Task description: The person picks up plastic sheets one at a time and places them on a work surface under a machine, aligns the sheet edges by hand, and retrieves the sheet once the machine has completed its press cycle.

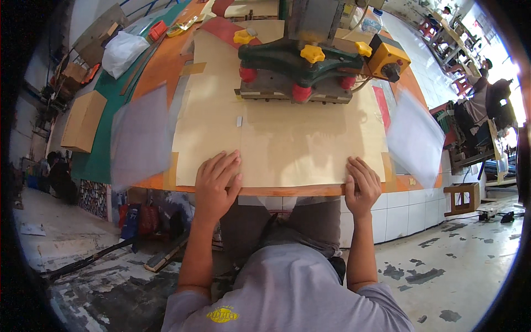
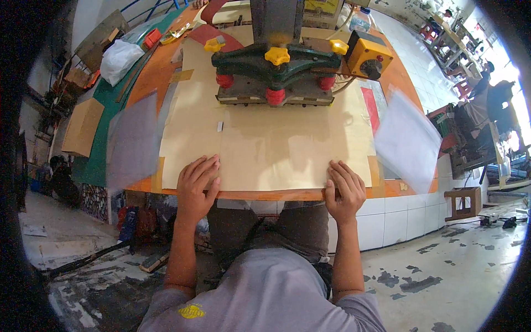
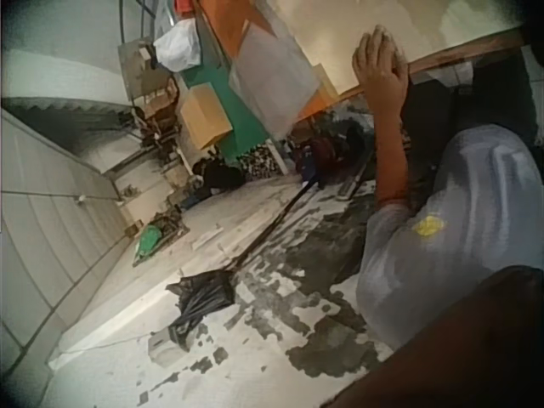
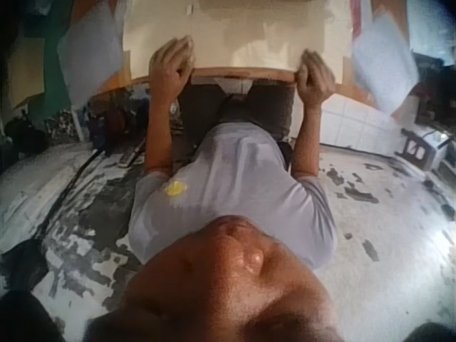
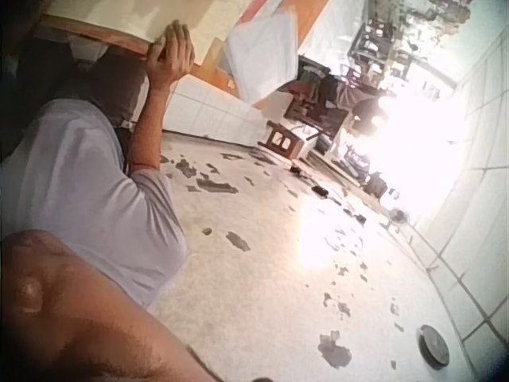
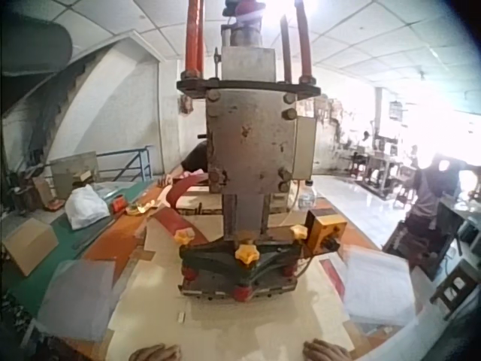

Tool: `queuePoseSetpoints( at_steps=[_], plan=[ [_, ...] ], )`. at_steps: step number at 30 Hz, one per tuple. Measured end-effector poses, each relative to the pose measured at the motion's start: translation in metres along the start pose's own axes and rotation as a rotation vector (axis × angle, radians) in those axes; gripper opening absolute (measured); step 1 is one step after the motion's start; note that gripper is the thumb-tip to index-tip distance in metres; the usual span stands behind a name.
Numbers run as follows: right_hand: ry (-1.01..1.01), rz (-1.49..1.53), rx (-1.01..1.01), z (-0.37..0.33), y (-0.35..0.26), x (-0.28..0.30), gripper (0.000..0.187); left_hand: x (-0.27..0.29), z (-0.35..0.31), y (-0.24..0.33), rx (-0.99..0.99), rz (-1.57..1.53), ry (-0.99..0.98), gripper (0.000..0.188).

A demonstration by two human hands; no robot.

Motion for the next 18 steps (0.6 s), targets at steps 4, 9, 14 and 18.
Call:
queuePoseSetpoints(
  at_steps=[4, 9, 14, 18],
  plan=[
    [-0.031, -0.018, -0.005, -0.001, 0.0, 0.001, 0.024, 0.002, 0.016, -0.01, -0.028, -0.072, -0.083, 0.029],
    [-0.142, 0.044, -0.044, 0.003, -0.002, 0.004, 0.026, -0.008, 0.061, -0.038, 0.036, -0.131, -0.112, 0.032],
    [-0.264, 0.13, -0.164, 0.014, 0.012, 0.006, 0.027, -0.031, 0.073, -0.046, -0.013, -0.056, -0.218, 0.034],
    [-0.346, 0.095, -0.252, 0.048, 0.031, -0.002, 0.033, -0.035, 0.09, -0.047, 0.037, -0.076, -0.393, 0.034]
  ],
)
Point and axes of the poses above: each hand's wrist, its own z-axis towards the middle knuckle, its own x-axis out of the back of the hand, y = z × x, the point moved 9 cm from there along z, towards the middle knuckle, and after that the axes turned 3 degrees about -x, right-handed, at the moved point
